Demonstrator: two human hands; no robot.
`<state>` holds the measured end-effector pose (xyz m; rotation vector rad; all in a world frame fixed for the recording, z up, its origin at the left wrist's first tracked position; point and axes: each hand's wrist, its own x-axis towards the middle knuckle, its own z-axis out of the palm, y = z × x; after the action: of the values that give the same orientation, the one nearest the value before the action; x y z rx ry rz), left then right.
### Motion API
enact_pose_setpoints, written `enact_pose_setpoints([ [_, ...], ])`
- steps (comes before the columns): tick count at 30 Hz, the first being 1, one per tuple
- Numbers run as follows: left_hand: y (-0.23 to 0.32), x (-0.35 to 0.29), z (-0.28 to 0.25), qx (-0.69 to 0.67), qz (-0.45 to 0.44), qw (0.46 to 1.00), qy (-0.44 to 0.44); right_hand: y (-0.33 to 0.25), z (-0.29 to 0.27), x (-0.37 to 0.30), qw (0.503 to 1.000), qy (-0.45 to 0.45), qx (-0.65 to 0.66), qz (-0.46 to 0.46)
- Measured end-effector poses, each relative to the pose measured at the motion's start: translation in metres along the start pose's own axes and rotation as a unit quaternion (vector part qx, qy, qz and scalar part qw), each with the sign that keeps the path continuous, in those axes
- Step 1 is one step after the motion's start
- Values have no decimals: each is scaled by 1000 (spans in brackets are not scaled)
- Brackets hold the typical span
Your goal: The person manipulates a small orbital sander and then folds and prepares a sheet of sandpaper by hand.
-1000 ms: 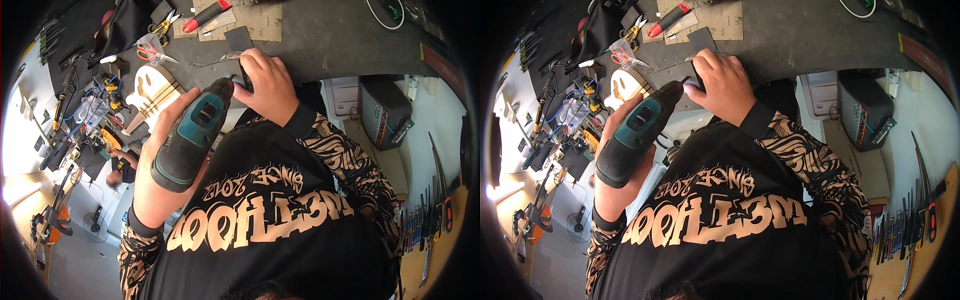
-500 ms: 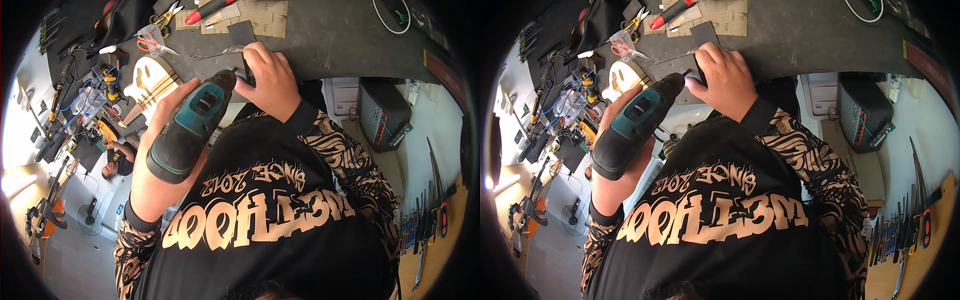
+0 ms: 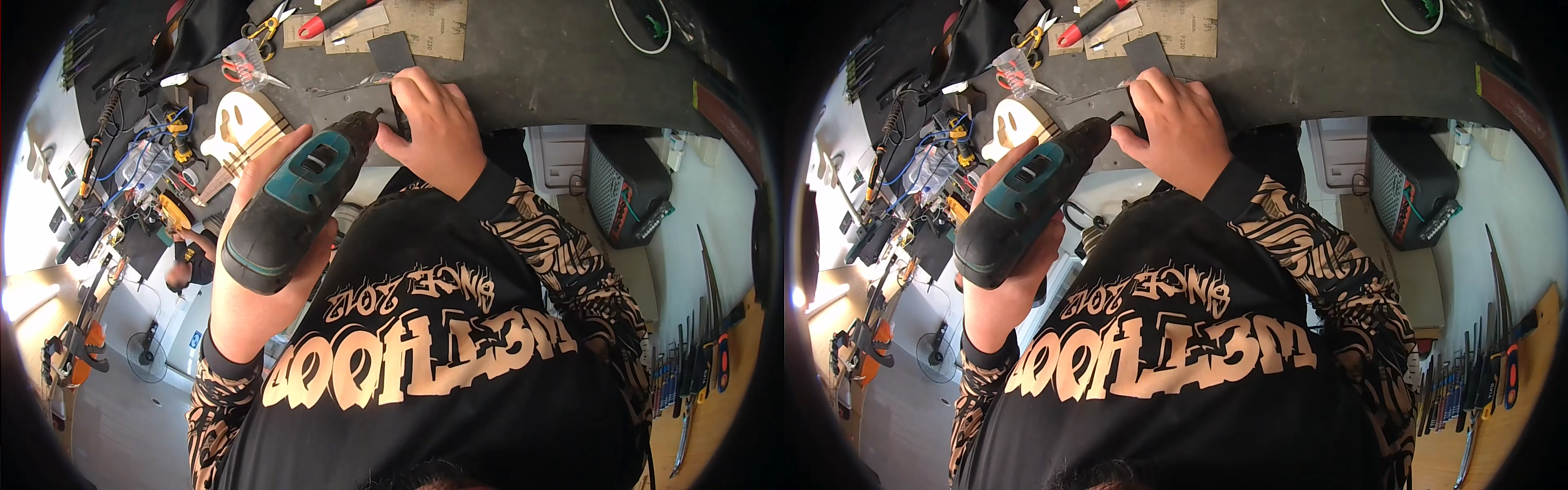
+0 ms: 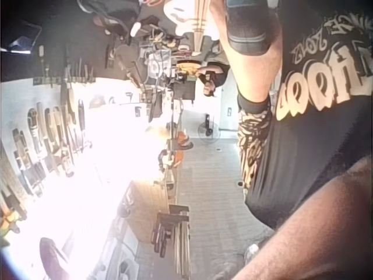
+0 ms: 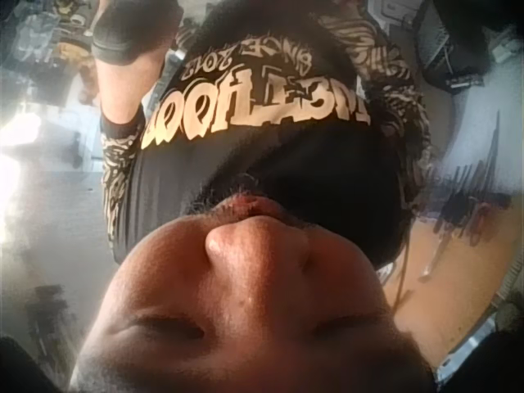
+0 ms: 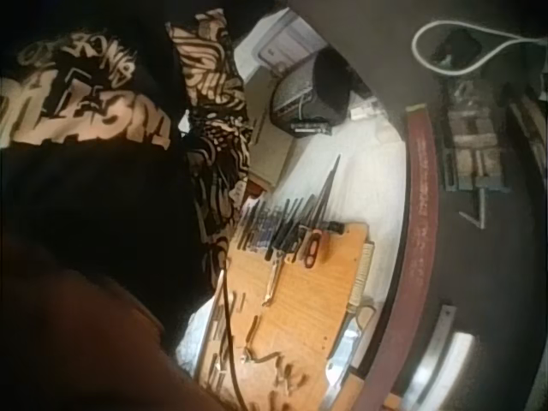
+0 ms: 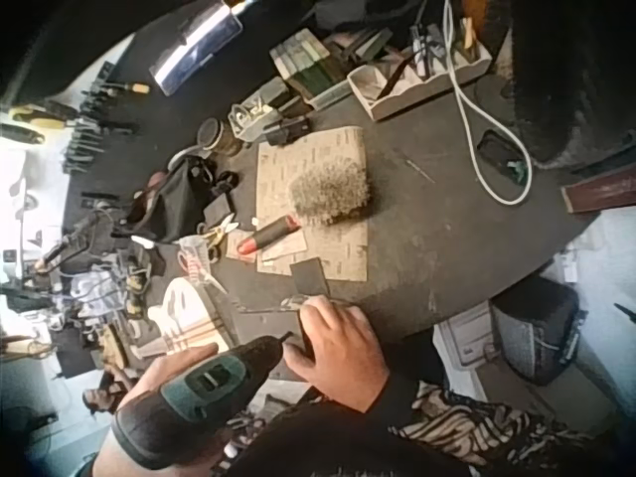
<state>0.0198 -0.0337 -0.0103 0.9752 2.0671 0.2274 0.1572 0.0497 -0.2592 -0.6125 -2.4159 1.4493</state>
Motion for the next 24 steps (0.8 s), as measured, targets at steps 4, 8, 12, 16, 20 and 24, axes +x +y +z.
enact_pose_setpoints([
  [4,5,-4,3,-181,-146,972,18,-1,-3,4,1000,-8,13,10],
  [8,3,-21,-8,-378,-223,896,65,-5,-2,7,999,-12,43,28],
  [12,-14,-57,-14,-391,-164,876,229,-8,9,15,996,-27,58,56],
  [16,-56,-92,1,-404,-102,850,322,-8,11,18,996,-32,66,49],
  [20,-153,-101,41,-515,-61,797,309,5,0,19,987,-101,126,13],
  [24,-231,-53,94,-549,8,776,310,21,-13,19,984,-162,-69,0],
])
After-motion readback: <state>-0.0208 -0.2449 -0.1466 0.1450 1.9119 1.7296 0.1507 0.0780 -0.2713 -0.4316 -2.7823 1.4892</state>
